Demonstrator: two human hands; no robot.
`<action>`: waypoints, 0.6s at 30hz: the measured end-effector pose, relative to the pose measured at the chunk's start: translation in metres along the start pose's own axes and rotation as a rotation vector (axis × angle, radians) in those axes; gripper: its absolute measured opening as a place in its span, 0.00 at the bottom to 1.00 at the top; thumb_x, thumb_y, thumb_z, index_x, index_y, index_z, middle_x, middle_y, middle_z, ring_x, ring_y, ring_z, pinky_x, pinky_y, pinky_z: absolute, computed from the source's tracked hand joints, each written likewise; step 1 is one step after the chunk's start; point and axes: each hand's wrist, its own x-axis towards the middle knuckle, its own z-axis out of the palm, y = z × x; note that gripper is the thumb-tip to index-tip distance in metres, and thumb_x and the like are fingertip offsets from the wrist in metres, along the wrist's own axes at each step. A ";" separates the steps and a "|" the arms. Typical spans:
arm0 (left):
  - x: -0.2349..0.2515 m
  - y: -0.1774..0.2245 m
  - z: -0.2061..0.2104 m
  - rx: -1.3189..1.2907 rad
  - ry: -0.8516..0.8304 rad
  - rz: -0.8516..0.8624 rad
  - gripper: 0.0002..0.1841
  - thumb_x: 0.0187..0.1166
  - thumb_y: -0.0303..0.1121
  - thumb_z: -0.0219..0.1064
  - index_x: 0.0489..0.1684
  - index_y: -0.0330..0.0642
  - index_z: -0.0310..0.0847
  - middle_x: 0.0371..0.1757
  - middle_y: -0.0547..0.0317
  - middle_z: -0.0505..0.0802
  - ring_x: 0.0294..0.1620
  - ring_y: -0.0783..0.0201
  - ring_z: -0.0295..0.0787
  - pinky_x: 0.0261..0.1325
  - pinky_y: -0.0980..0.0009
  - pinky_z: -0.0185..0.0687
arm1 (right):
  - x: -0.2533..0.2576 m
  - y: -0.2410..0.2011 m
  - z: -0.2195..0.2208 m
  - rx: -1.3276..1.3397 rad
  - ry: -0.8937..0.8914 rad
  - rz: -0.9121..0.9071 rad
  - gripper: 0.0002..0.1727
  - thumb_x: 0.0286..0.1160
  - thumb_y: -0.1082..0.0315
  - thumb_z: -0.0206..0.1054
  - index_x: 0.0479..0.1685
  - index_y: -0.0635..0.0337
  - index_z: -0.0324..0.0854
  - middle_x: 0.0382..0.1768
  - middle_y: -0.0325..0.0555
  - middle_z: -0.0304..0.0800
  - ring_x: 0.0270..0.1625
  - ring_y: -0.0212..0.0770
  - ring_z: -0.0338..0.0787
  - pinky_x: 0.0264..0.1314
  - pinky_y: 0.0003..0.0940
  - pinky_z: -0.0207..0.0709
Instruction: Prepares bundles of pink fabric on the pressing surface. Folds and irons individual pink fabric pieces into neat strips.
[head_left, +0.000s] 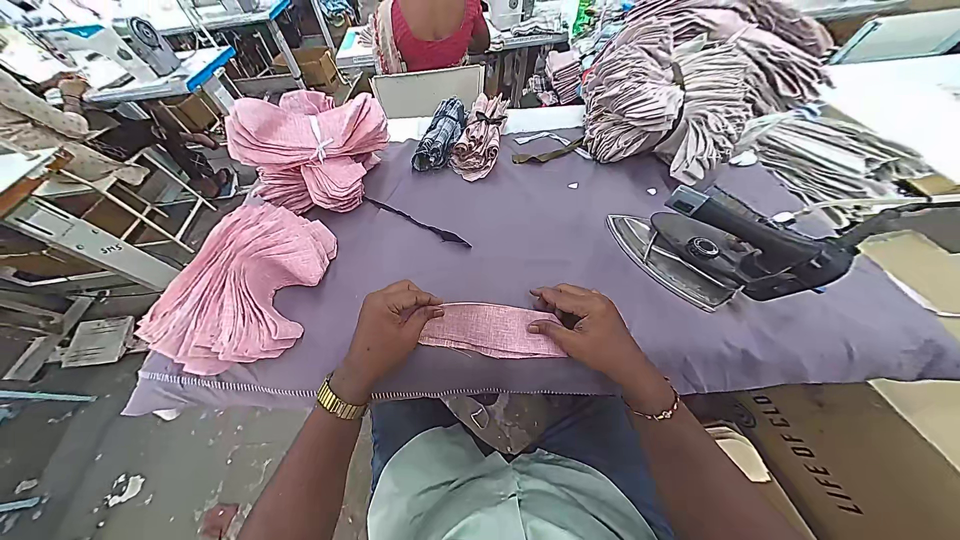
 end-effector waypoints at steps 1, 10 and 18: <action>0.000 0.000 0.000 0.004 0.005 0.011 0.06 0.79 0.38 0.74 0.41 0.50 0.96 0.38 0.69 0.93 0.43 0.76 0.89 0.51 0.75 0.87 | 0.000 -0.002 -0.001 0.027 0.002 -0.005 0.19 0.72 0.43 0.74 0.54 0.41 0.94 0.41 0.26 0.93 0.42 0.26 0.85 0.56 0.43 0.75; -0.001 0.000 0.010 0.181 -0.044 0.075 0.14 0.85 0.45 0.66 0.40 0.48 0.93 0.34 0.68 0.89 0.38 0.74 0.84 0.44 0.73 0.82 | -0.007 -0.008 -0.001 0.320 0.189 -0.097 0.07 0.76 0.66 0.73 0.34 0.58 0.93 0.33 0.38 0.90 0.35 0.27 0.85 0.36 0.21 0.79; 0.007 -0.002 0.007 0.215 -0.123 0.088 0.17 0.87 0.45 0.61 0.36 0.48 0.93 0.30 0.67 0.88 0.35 0.72 0.84 0.42 0.71 0.80 | -0.003 -0.006 -0.003 0.276 0.135 -0.056 0.14 0.82 0.65 0.65 0.27 0.58 0.89 0.27 0.36 0.85 0.34 0.28 0.83 0.37 0.24 0.76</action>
